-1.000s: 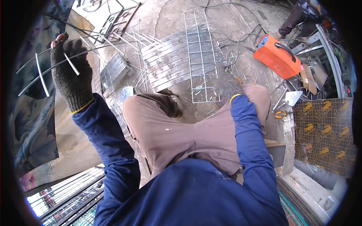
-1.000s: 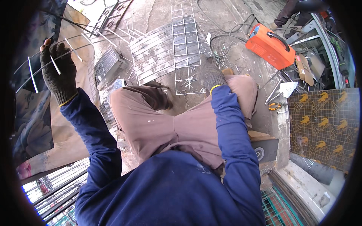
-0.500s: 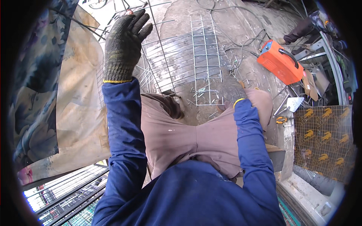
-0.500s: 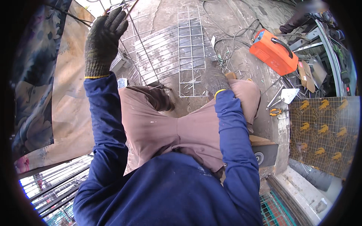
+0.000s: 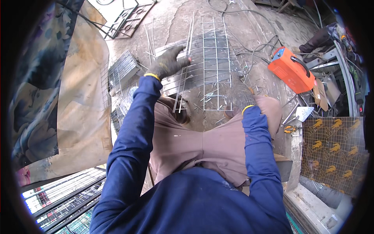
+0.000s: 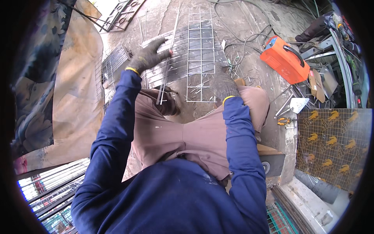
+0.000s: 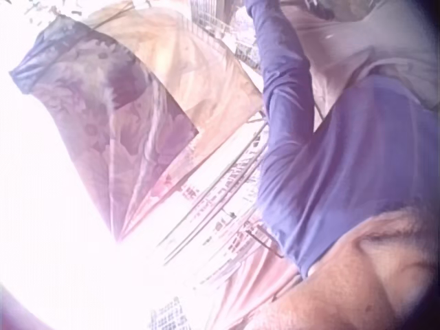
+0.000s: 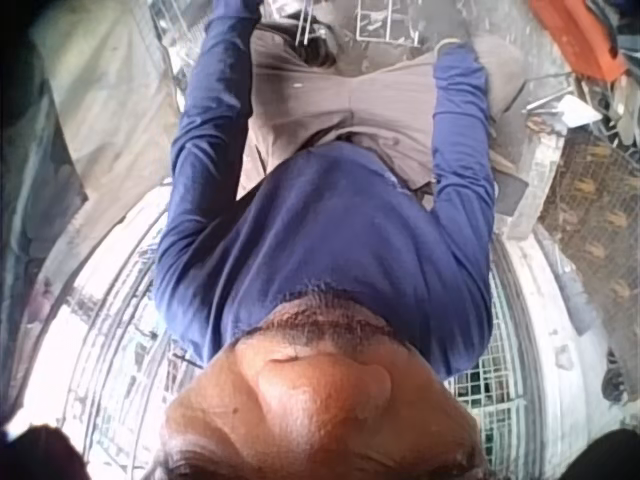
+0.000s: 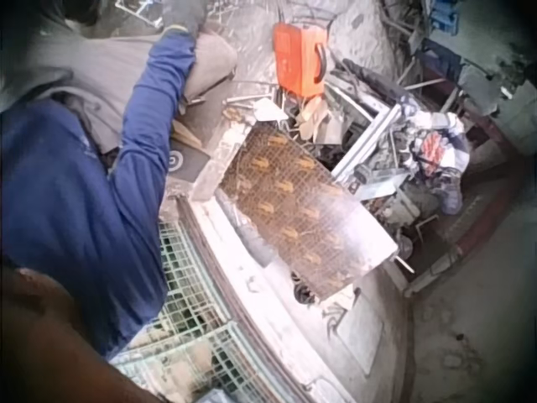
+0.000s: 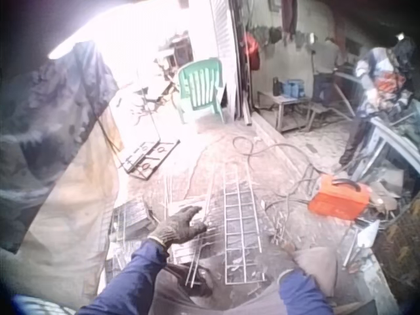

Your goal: Using an angle grinder to cut pieces of metal wire mesh.

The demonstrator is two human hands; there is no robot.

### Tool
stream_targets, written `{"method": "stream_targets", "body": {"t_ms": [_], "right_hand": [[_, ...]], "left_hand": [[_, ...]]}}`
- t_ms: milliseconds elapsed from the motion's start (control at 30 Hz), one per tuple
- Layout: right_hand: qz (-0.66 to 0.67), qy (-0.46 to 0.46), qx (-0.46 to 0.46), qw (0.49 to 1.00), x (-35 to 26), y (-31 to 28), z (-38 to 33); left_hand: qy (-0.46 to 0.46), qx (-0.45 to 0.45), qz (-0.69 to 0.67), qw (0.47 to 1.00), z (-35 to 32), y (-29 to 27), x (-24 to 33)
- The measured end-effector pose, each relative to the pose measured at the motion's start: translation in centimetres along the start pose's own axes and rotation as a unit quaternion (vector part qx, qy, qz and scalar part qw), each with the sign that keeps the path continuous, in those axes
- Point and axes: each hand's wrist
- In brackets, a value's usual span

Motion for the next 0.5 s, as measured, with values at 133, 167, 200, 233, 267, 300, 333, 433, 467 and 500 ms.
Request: {"method": "stream_targets", "body": {"t_ms": [133, 167, 200, 233, 267, 300, 333, 433, 467, 500], "right_hand": [[-0.021, -0.004, 0.016, 1.0, 0.1, -0.2, -0.5], [-0.022, -0.007, 0.014, 1.0, -0.3, -0.4, -0.6], [-0.011, 0.009, 0.001, 1.0, -1.1, -0.6, -0.5], [0.0, 0.026, -0.012, 1.0, -1.5, -0.7, -0.5], [-0.002, 0.029, -0.01, 1.0, -0.6, -0.4, -0.3], [-0.007, 0.013, 0.029, 0.999, 1.0, 0.3, -0.1], [-0.011, -0.001, 0.067, 0.998, 2.2, 0.8, 0.1], [-0.024, 0.026, 0.023, 0.999, -1.0, -0.4, -0.5], [-0.027, 0.026, 0.019, 0.999, -1.6, -1.0, -0.7], [-0.006, 0.058, -0.005, 0.998, -2.3, -1.7, -0.9]], "left_hand": [[-0.022, 0.026, 0.123, 0.992, -1.8, 7.7, -4.5], [0.008, 0.103, 0.194, 0.976, -2.5, 9.1, -5.7], [0.005, 0.104, 0.194, 0.975, -2.7, 10.0, -6.4], [0.012, 0.135, 0.179, 0.974, -2.7, 10.9, -7.0], [0.024, 0.165, 0.163, 0.972, -2.7, 10.9, -6.2], [0.027, 0.166, 0.16, 0.973, -2.9, 10.9, -5.4], [-0.034, 0.123, 0.078, 0.989, -3.6, 10.0, -3.2], [-0.111, 0.1, -0.023, 0.988, -5.3, 9.9, -2.7], [-0.109, 0.081, -0.024, 0.99, -6.0, 9.7, -2.1], [-0.108, 0.062, -0.026, 0.992, -6.6, 9.5, -1.6]]}}
Point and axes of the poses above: each hand's wrist, its own z-axis towards the middle knuckle, its own y-axis out of the palm, x = y × z, and after that the axes turned 7 degrees about -y, right-handed
